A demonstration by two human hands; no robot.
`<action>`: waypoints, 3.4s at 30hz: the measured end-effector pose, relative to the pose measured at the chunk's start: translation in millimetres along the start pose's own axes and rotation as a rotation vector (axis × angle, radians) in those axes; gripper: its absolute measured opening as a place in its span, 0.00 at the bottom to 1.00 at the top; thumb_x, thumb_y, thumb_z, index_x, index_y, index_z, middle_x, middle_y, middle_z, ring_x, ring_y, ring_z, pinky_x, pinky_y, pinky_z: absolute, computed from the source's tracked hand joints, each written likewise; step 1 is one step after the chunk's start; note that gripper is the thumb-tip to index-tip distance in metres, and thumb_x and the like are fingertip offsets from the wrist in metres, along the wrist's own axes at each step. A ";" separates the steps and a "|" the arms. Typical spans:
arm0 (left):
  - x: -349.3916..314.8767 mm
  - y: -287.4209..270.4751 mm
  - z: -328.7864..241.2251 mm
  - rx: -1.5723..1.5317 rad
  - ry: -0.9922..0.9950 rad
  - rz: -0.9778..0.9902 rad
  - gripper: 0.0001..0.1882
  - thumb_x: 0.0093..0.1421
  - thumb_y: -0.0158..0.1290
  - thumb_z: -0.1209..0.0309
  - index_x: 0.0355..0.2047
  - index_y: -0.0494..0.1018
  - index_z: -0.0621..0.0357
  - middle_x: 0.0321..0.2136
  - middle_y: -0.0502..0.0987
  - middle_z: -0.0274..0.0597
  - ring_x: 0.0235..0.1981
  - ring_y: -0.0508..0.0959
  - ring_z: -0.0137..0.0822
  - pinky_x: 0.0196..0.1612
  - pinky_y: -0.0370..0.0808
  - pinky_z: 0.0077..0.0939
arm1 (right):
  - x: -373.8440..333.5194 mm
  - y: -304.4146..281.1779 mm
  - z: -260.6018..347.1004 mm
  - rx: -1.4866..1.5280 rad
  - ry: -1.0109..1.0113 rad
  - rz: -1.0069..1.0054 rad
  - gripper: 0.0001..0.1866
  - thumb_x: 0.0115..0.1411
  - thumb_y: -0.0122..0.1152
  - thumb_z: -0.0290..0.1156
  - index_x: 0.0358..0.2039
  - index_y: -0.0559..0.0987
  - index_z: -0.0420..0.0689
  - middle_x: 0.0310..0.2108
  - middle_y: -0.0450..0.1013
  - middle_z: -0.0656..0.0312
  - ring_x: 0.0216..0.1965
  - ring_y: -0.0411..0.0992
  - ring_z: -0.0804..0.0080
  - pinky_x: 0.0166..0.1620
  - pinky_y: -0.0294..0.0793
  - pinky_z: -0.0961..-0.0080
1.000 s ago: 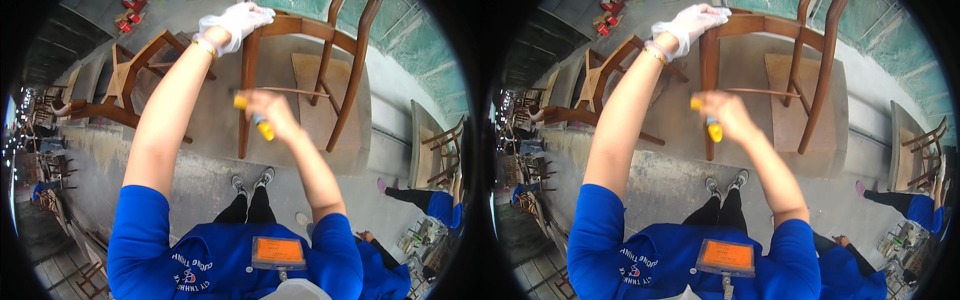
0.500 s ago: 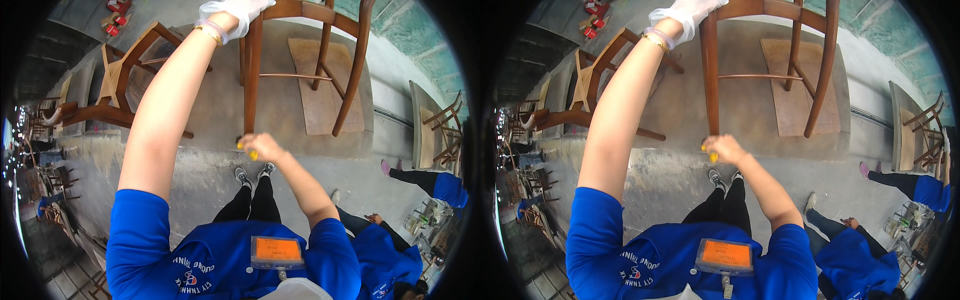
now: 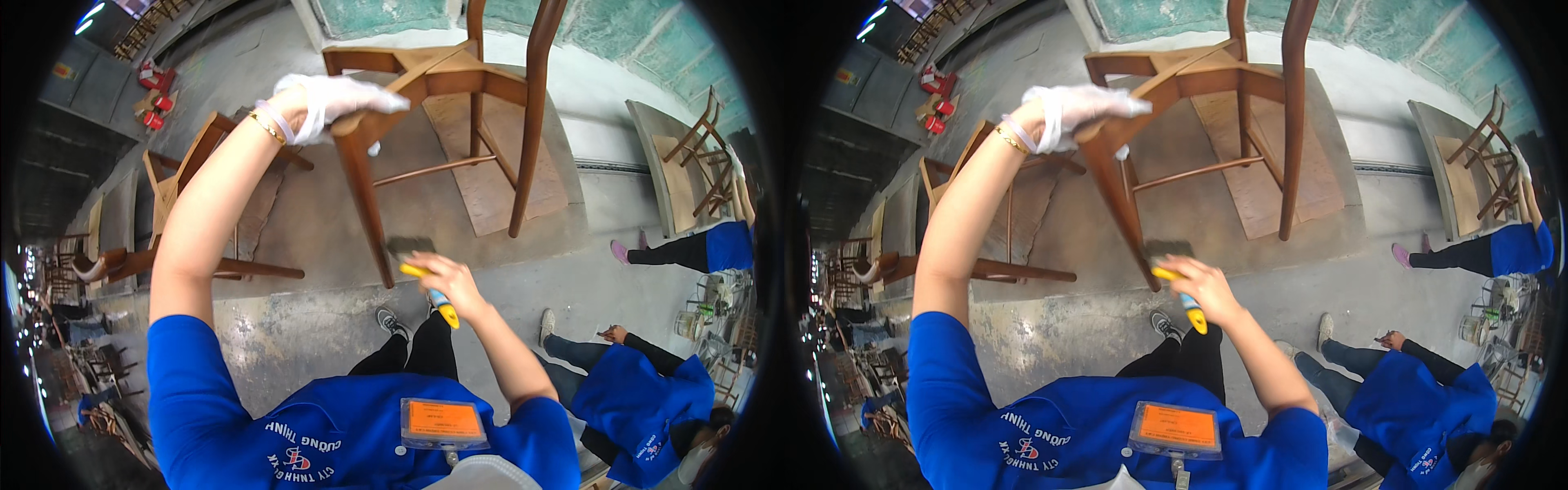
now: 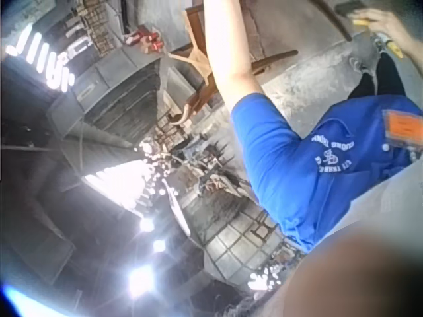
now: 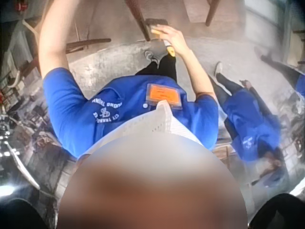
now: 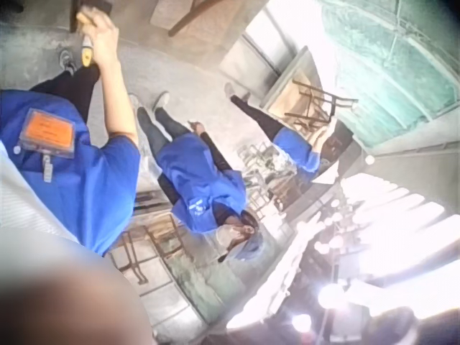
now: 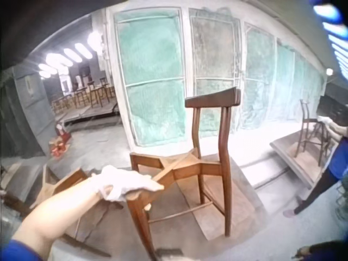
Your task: The person applies a finish to wooden chairs using a paintbrush. They hold the chair with one hand and brush the legs, seat, and backrest with the other, rotating the chair to cover all surfaces. The person then places the finished chair on a cardboard sheet on the floor.
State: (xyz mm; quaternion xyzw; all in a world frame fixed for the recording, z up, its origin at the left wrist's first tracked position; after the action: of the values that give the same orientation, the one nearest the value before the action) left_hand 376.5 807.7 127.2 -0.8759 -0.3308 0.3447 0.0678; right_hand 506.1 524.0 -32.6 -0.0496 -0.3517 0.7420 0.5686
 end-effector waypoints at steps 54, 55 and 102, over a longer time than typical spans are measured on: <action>-63.6 118.6 12.9 -0.322 0.206 -0.861 0.28 0.63 0.69 0.64 0.59 0.78 0.64 0.38 0.84 0.40 0.28 0.81 0.26 0.31 0.80 0.19 | -89.2 -213.6 -168.9 1.584 -0.044 -1.388 0.10 0.61 0.66 0.17 0.37 0.79 0.48 0.50 0.80 0.53 0.55 0.77 0.57 0.57 0.79 0.54; -63.2 112.9 7.0 -0.273 0.203 -0.875 0.27 0.63 0.69 0.64 0.59 0.78 0.65 0.38 0.83 0.40 0.27 0.80 0.26 0.30 0.80 0.19 | -91.2 -201.0 -184.5 1.490 -0.006 -1.404 0.10 0.61 0.66 0.17 0.37 0.79 0.48 0.49 0.80 0.54 0.54 0.78 0.58 0.57 0.79 0.54; 60.8 -44.7 -40.7 0.448 0.409 -0.988 0.20 0.67 0.57 0.50 0.49 0.87 0.48 0.48 0.87 0.42 0.51 0.85 0.44 0.55 0.78 0.31 | 71.6 -39.3 -98.8 -0.220 0.465 -0.312 0.11 0.45 0.75 0.21 0.27 0.87 0.53 0.47 0.84 0.58 0.49 0.83 0.59 0.52 0.83 0.67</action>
State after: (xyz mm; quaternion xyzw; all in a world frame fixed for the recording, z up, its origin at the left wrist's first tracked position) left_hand 412.2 884.7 139.4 -0.6308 -0.5996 0.1575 0.4667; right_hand 559.7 637.1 -60.4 -0.2250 -0.2938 0.5719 0.7321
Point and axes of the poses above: each hand's wrist, its own x-axis towards the middle knuckle, its own y-axis out of the palm, z = x × y, the point moved 6 cm from there along x, towards the middle knuckle
